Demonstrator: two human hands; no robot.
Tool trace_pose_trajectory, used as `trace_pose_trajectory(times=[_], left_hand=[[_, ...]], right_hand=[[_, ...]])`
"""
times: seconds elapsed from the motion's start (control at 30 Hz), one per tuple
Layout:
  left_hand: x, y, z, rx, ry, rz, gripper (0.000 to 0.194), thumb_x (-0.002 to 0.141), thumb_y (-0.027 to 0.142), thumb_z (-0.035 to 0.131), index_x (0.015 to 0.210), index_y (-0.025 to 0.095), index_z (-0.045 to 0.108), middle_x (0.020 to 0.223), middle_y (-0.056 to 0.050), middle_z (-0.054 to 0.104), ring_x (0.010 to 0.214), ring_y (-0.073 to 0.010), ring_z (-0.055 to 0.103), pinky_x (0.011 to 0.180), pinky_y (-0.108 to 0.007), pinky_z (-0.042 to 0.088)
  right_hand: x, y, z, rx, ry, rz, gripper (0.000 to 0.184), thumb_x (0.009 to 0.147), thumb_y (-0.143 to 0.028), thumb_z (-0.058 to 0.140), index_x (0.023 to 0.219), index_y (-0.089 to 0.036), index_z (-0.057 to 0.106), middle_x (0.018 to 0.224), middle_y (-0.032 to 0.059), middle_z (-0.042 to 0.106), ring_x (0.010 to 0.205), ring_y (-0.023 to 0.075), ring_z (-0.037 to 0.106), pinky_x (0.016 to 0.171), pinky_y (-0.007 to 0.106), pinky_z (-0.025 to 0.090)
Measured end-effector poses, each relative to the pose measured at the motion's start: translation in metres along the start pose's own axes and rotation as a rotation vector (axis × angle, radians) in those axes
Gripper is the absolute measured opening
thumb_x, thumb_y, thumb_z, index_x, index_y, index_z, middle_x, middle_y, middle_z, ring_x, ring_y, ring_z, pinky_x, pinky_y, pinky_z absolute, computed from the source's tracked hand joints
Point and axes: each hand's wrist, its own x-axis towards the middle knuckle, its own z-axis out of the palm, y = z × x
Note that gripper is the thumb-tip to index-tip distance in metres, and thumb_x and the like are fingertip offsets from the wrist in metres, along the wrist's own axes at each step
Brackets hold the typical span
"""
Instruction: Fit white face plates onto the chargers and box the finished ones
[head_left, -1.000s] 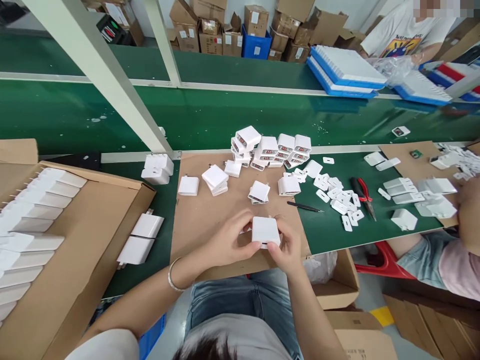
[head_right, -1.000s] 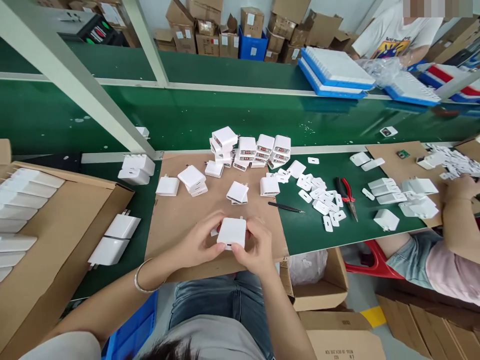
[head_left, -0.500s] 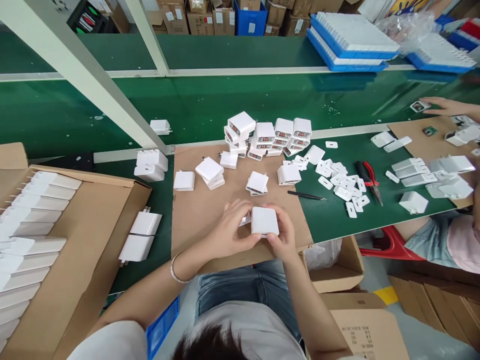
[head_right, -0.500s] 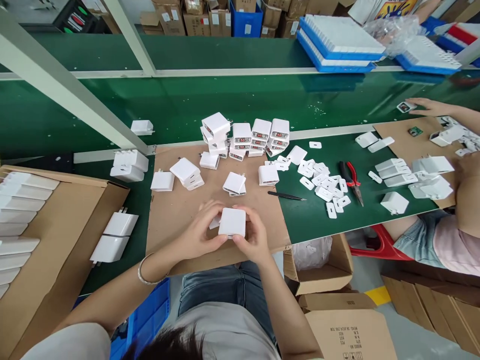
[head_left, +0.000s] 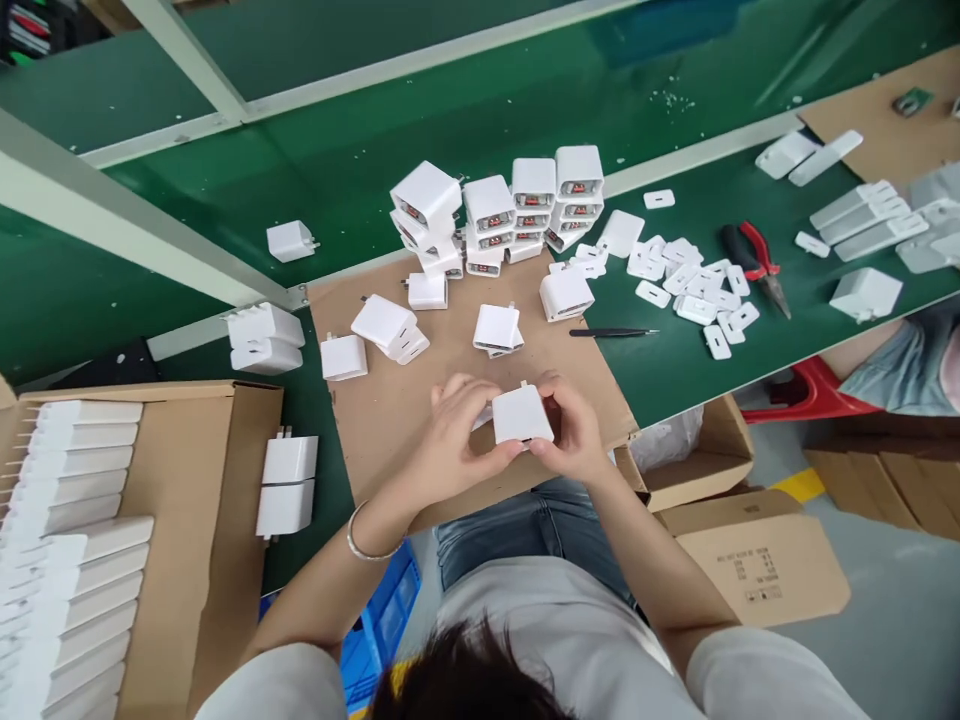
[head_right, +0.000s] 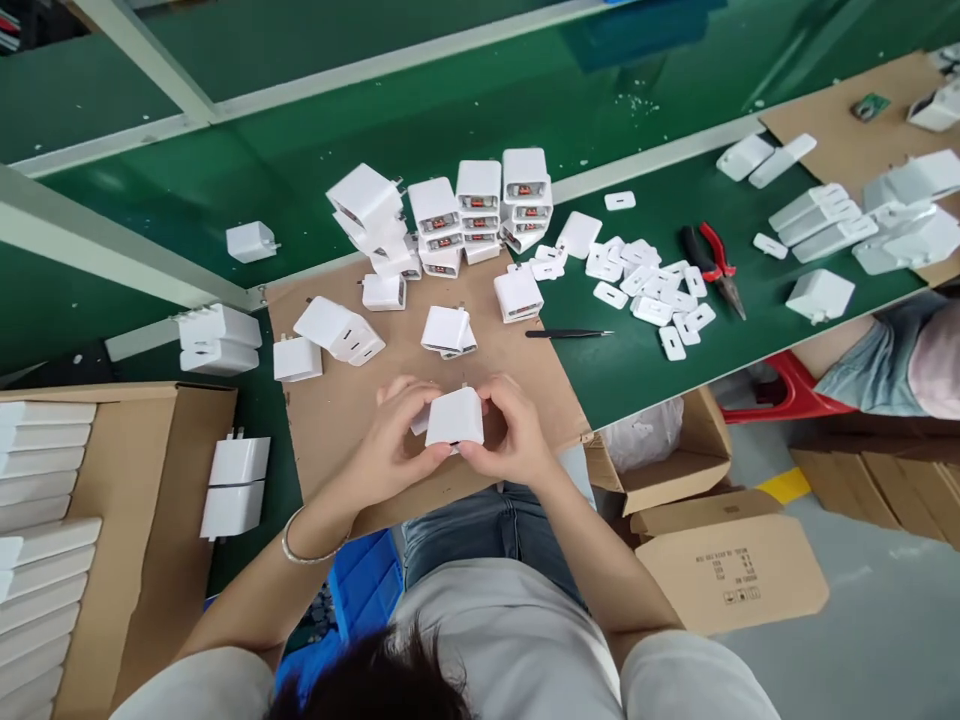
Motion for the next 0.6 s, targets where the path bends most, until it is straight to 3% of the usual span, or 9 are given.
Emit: trace_pose_trajectory(times=[0.13,0.3,0.47,0.6], left_hand=[[0.001,0.004,0.005,0.031,-0.004,-0.019,0.033,0.084,0.045,0.071,0.104,0.021,0.06,0.104,-0.007,0.068,0.102,-0.0279,0.052,0.087,-0.042,0.035],[0.001,0.001,0.013,-0.021,0.096,0.015,0.042,0.09,0.058,0.063,0.113,0.022,0.059,0.107,-0.008,0.069,0.101,-0.0283,0.053,0.088,-0.043,0.036],[0.002,-0.003,0.013,0.036,-0.013,0.101,0.047,0.099,0.062,0.047,0.116,0.02,0.06,0.109,-0.009,0.069,0.102,-0.0288,0.052,0.085,-0.042,0.032],[0.003,-0.001,0.012,0.133,-0.046,0.097,0.051,0.097,0.065,0.048,0.118,0.019,0.06,0.108,-0.011,0.068,0.102,-0.0297,0.05,0.083,-0.042,0.033]], right_hand=[[0.001,-0.002,0.001,0.059,0.059,0.026,0.046,0.084,-0.067,0.064,0.095,-0.024,0.053,0.081,0.0001,0.048,0.073,0.019,0.046,0.067,0.035,0.039],[0.003,-0.004,0.002,0.033,-0.031,-0.021,0.047,0.085,-0.071,0.059,0.084,-0.024,0.05,0.078,0.0013,0.05,0.073,0.0205,0.047,0.07,0.037,0.04],[0.005,-0.004,0.001,0.013,-0.038,0.002,0.053,0.081,-0.072,0.062,0.073,-0.025,0.04,0.068,-0.0026,0.042,0.064,0.0163,0.038,0.063,0.033,0.034],[0.006,-0.005,0.001,0.03,-0.016,-0.036,0.051,0.084,-0.068,0.061,0.071,-0.025,0.036,0.065,-0.0038,0.038,0.062,0.0154,0.035,0.06,0.032,0.03]])
